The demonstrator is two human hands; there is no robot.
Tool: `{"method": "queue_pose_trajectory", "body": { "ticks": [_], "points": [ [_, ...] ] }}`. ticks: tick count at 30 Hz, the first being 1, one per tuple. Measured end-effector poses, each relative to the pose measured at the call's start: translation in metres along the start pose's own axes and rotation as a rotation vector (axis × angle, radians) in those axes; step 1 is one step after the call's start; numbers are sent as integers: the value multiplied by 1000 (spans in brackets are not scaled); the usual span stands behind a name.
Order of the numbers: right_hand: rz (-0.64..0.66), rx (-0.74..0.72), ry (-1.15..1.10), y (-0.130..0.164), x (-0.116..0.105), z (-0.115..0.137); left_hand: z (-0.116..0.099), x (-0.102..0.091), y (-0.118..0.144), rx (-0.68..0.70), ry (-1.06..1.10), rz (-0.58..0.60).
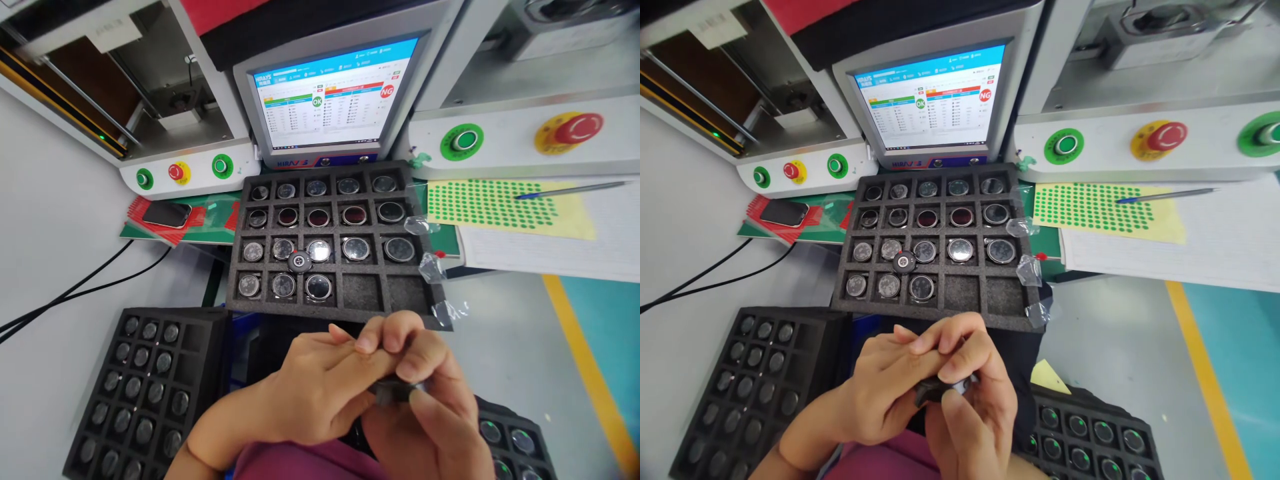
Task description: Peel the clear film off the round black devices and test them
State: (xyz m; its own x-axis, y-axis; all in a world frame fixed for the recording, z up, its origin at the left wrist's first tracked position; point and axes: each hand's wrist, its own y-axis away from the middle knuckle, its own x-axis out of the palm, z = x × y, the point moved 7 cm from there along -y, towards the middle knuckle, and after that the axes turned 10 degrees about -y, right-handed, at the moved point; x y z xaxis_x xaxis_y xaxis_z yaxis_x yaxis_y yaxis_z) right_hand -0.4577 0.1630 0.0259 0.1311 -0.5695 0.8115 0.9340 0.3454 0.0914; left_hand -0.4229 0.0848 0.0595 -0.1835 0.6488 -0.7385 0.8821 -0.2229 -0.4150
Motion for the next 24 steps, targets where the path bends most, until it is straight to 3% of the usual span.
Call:
{"method": "queue_pose_trajectory", "body": {
  "ticks": [6, 11, 24],
  "points": [
    [67, -1, -6, -1, 0, 1, -7, -7, -1, 59, -140, -61],
    [194, 96, -26, -4, 1, -1, -4, -7, -3, 11, -141, -12],
    [126, 89, -108, 0, -12, -12, -2, -2, -5, -68, -101, 70]
  ]
}}
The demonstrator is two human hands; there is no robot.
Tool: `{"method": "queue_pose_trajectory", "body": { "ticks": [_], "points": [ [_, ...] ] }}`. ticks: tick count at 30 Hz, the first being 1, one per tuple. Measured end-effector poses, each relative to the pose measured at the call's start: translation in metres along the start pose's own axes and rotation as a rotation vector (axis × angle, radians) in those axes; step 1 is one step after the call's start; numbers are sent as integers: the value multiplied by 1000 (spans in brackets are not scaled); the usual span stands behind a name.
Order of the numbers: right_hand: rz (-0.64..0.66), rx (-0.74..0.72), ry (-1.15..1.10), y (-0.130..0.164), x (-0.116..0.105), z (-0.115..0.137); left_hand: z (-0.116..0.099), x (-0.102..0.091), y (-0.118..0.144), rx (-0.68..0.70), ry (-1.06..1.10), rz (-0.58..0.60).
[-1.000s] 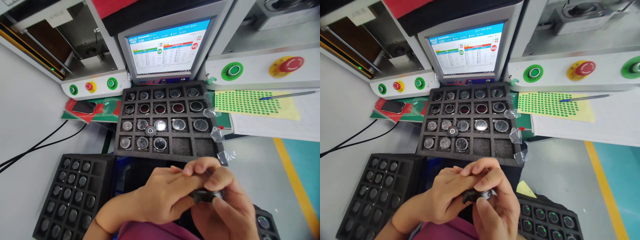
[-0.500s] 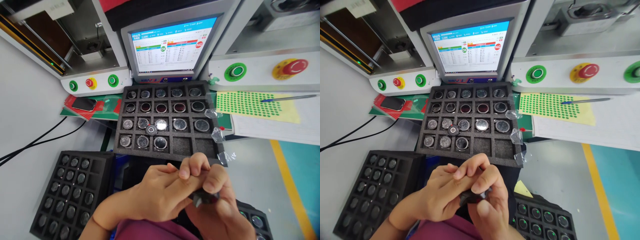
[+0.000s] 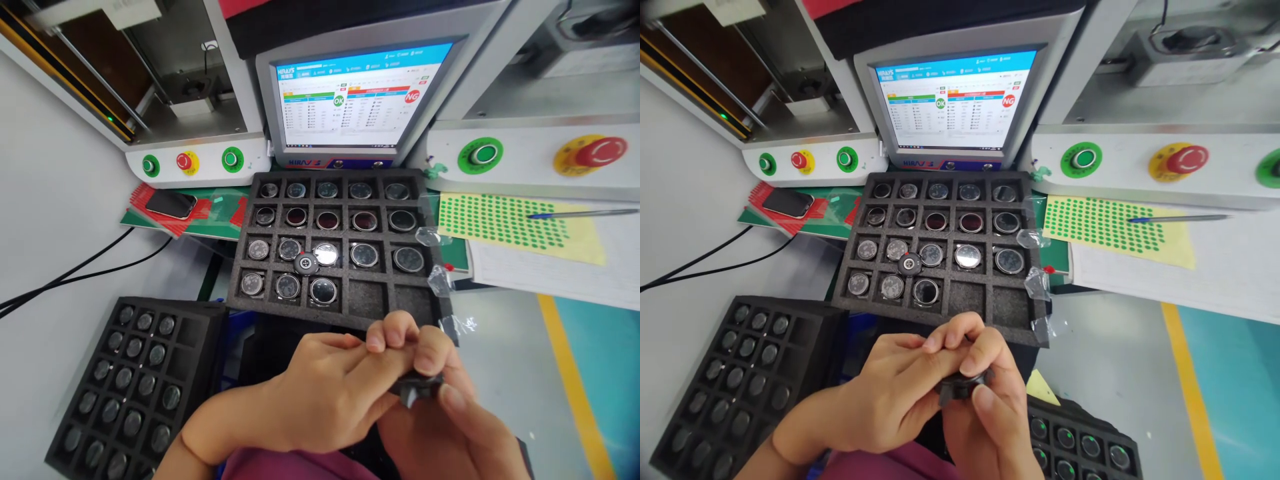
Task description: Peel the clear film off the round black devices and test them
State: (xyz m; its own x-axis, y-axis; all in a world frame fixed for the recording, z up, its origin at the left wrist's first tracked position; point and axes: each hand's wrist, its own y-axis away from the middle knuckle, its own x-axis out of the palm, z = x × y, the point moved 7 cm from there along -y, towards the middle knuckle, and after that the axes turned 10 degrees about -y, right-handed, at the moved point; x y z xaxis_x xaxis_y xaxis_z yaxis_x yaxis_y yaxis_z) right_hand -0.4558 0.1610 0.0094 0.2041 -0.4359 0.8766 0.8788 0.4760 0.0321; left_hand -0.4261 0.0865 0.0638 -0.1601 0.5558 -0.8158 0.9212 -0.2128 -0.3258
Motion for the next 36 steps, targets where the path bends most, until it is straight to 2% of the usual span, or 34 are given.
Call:
{"method": "queue_pose_trajectory", "body": {
  "ticks": [11, 14, 18, 28, 30, 32, 36],
  "points": [
    [2, -39, -85, -9, 10, -11, -1, -6, 2, 8, -157, -85],
    [25, -4, -49, -9, 6, -12, 1, -7, 0, -43, -110, -65],
    [66, -34, 47, -9, 4, -5, 1, -10, -5, -115, -37, -29],
    [-36, -199, 179, 1, 0, -1, 2, -4, 4, -169, 41, -77],
    [-29, -201, 219, 2, 1, 0, 6, -5, 5, -174, 144, -40],
    [0, -235, 327, 3, 4, 4, 13, -2, 6, -226, 381, 48],
    [79, -428, 620, 11, 16, 19, 18, 24, 14, -397, 1278, 257]
  ]
}}
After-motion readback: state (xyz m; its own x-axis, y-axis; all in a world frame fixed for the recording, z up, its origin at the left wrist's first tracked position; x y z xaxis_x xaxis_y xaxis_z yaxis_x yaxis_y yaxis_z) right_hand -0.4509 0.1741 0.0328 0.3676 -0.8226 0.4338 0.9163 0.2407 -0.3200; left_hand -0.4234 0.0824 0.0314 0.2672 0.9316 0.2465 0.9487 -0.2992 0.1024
